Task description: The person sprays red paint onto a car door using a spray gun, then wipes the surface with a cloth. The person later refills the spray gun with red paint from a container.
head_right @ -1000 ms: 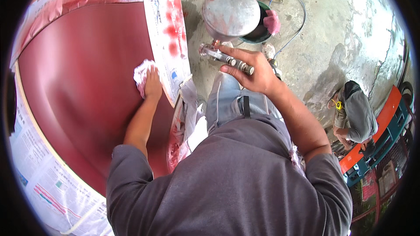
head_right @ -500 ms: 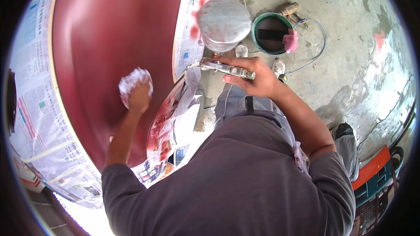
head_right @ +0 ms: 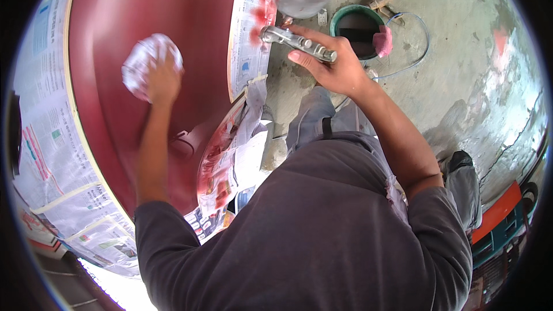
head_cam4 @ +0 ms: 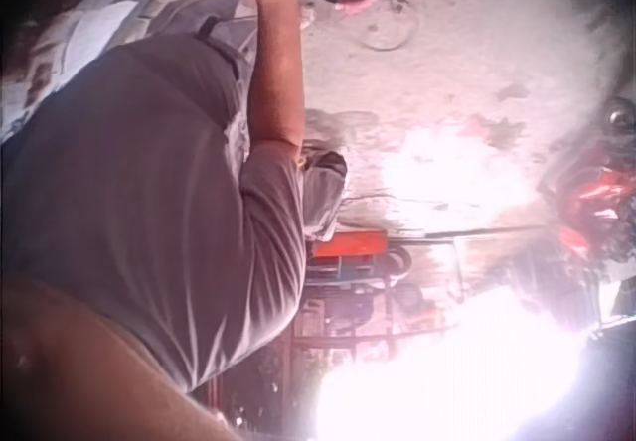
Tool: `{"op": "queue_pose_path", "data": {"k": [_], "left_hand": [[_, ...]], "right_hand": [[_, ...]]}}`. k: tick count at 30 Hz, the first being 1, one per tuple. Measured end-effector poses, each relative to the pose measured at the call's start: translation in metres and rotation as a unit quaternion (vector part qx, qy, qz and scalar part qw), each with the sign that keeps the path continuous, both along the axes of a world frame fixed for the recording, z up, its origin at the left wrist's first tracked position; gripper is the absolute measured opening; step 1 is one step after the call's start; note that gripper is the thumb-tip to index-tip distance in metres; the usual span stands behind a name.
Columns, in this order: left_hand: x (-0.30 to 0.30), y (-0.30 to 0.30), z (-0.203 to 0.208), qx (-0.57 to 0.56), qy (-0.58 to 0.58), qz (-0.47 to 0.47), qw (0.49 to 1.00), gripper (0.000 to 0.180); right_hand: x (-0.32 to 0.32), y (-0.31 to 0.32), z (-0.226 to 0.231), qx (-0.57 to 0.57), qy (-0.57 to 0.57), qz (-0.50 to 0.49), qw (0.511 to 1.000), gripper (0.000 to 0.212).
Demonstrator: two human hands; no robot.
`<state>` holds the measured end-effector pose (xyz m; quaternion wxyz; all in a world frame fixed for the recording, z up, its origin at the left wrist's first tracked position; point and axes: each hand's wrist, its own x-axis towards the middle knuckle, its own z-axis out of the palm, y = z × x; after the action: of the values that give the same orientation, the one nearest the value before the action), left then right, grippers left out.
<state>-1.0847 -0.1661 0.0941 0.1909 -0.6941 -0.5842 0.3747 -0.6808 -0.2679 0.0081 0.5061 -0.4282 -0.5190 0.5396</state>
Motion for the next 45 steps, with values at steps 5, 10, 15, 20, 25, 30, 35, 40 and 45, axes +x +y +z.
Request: {"op": "queue_pose_path", "data": {"k": [5,10,15,20,25,30,35,40,45], "left_hand": [[-0.112,-0.178,-0.066,-0.299,-0.014,-0.043,0.953,0.075],[-0.095,-0.099,-0.072,-0.416,0.085,-0.138,0.895,0.078],[0.01,0.127,-0.095,-0.188,0.049,-0.176,0.965,0.053],[0.095,0.263,-0.139,-0.061,-0.087,-0.266,0.958,0.031],[0.152,0.233,-0.192,-0.067,-0.368,-0.127,0.919,0.054],[0.238,0.072,-0.297,-0.311,-0.641,0.131,0.689,0.052],[0.382,-0.018,-0.349,-0.412,-0.719,0.367,0.423,0.02],[0.497,0.026,-0.474,-0.391,-0.746,0.44,0.311,0.03],[0.608,0.086,-0.633,-0.281,-0.666,0.621,0.302,0.045]], "right_hand": [[0.017,-0.015,-0.005,0.058,-0.044,0.07,0.995,0.046],[0.022,-0.047,-0.03,0.017,-0.083,0.05,0.995,0.051],[0.021,-0.057,-0.04,-0.042,-0.071,-0.011,0.997,0.048],[0.043,-0.062,-0.016,-0.106,-0.188,-0.099,0.971,0.05],[0.067,-0.079,-0.021,-0.169,-0.196,-0.254,0.932,0.05],[0.115,-0.066,-0.002,-0.33,-0.141,-0.347,0.866,0.052],[0.204,-0.055,-0.034,-0.238,-0.314,-0.324,0.86,0.051],[0.312,-0.027,-0.13,-0.211,-0.371,-0.316,0.847,0.048],[0.431,0.019,-0.255,-0.18,-0.429,-0.252,0.848,0.043]]}}
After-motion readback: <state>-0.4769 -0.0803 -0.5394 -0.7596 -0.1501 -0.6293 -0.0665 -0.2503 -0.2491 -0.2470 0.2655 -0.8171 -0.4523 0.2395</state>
